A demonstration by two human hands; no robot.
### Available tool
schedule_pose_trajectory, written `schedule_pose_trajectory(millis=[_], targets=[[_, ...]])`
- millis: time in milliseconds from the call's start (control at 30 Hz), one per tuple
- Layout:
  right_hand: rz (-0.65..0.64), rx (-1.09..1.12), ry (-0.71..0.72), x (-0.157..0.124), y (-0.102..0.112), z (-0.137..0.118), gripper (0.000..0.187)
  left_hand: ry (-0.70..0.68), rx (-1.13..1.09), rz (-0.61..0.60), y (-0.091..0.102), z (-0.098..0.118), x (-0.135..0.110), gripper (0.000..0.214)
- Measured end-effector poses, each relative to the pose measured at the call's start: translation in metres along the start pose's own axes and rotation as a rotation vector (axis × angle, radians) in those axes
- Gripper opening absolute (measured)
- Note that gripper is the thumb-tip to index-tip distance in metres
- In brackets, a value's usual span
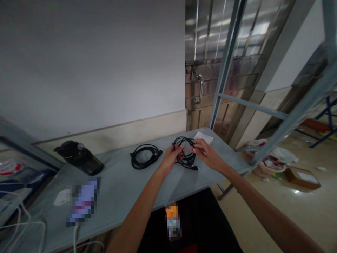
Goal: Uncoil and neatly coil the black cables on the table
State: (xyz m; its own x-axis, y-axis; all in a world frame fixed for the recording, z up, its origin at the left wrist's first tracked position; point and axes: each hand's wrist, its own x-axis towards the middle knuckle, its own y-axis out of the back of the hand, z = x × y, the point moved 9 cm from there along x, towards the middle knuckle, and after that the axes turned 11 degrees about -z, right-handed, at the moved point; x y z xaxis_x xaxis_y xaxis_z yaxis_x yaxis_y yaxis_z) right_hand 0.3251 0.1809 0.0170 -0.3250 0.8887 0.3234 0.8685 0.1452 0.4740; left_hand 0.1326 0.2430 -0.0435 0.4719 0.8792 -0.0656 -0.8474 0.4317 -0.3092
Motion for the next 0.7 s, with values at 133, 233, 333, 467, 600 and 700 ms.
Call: schedule_pose_trajectory(millis=[133, 233, 333, 467, 600, 700], targets=[[0.054, -0.087, -0.007, 0.005, 0.007, 0.012, 0.037, -0.050, 0.045, -0.007, -0.001, -0.001, 0.004, 0.047], [0.180, -0.191, -0.008, 0.017, 0.021, 0.032, 0.039, -0.118, 0.052, -0.049, -0.001, 0.004, 0.008, 0.049], [0.223, -0.229, -0.091, 0.038, 0.030, 0.065, 0.053, -0.170, 0.071, -0.136, -0.003, 0.009, 0.012, 0.057], [0.109, -0.209, -0.136, 0.067, 0.028, 0.090, 0.048, -0.152, -0.006, -0.222, -0.001, 0.001, 0.021, 0.070], [-0.012, -0.182, -0.138, 0.078, 0.025, 0.088, 0.057, -0.163, -0.184, -0.214, 0.011, -0.015, 0.034, 0.073], [-0.048, -0.175, -0.147, 0.081, 0.028, 0.080, 0.056, -0.197, -0.342, -0.165, 0.025, -0.027, 0.041, 0.062]])
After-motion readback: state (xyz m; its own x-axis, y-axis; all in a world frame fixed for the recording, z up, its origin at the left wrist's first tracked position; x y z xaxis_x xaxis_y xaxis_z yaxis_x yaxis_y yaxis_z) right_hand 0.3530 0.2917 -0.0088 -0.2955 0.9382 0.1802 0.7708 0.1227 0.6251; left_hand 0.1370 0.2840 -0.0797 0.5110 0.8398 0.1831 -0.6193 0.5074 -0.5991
